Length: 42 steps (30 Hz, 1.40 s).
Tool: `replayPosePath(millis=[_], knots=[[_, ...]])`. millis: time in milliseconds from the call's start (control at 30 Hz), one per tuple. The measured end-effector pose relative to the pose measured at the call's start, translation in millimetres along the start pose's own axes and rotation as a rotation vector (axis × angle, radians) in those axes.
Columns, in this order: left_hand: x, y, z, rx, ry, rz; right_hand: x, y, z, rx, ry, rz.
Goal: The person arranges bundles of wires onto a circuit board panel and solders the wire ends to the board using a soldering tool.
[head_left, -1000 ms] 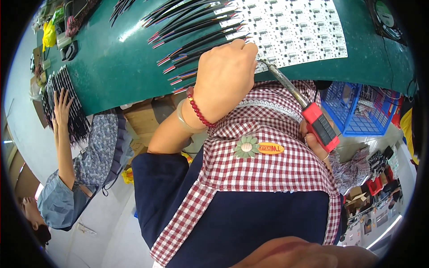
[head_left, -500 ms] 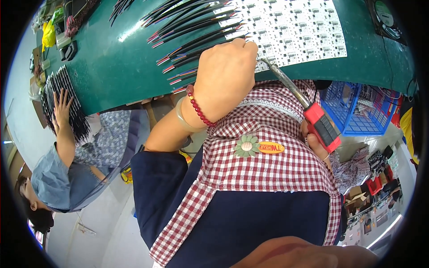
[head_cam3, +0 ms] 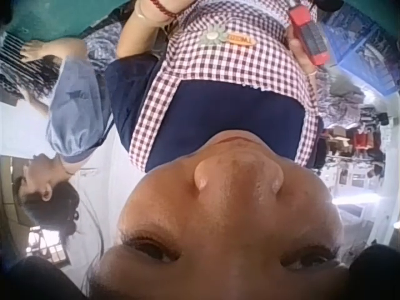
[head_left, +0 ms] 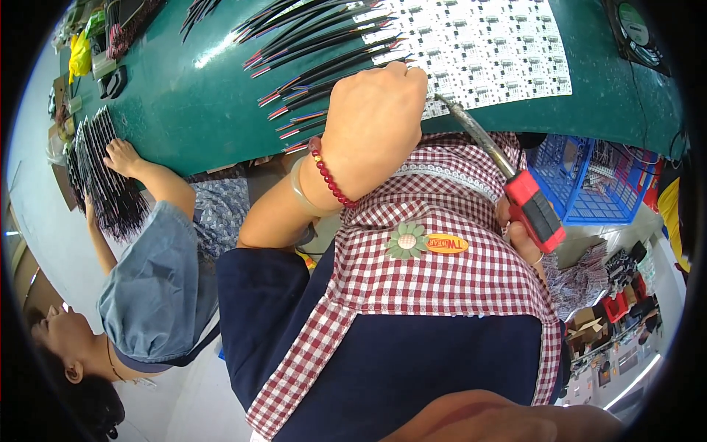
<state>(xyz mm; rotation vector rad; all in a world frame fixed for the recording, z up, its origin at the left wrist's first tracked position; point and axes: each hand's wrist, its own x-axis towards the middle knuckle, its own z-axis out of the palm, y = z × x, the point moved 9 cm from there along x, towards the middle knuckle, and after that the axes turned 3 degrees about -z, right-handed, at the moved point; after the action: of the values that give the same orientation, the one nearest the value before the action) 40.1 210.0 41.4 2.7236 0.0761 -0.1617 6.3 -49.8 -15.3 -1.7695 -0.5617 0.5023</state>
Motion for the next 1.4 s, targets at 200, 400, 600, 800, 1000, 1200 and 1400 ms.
replayPosePath(millis=[200, 400, 600, 800, 1000, 1200, 1400], knots=[[-0.1, 0.0, 0.5, -0.001, -0.011, -0.008, -6.1, 10.4, -0.8, 0.079, -0.005, 0.079], [-2.0, -2.4, 0.5, -0.016, 0.024, 0.011, 1.2, -0.5, 1.7, 0.125, 0.01, -0.022], [-2.3, -1.1, -0.6, -0.042, 0.068, 0.036, -1.0, 6.0, -1.2, 0.09, 0.111, 0.033], [-3.3, -0.9, -0.6, -0.042, 0.064, 0.017, -14.2, 14.7, -8.5, -0.091, 0.113, 0.106], [-6.3, 4.9, -2.0, -0.036, 0.076, 0.075, -14.7, 12.8, -2.7, 0.033, 0.039, -0.035], [-9.2, 9.5, -0.9, 0.001, 0.094, 0.068, -4.0, 3.3, -0.6, 0.002, 0.03, -0.005], [-10.2, 10.8, -2.7, 0.022, 0.105, 0.076, -16.0, 17.1, -3.7, 0.005, 0.071, 0.015]])
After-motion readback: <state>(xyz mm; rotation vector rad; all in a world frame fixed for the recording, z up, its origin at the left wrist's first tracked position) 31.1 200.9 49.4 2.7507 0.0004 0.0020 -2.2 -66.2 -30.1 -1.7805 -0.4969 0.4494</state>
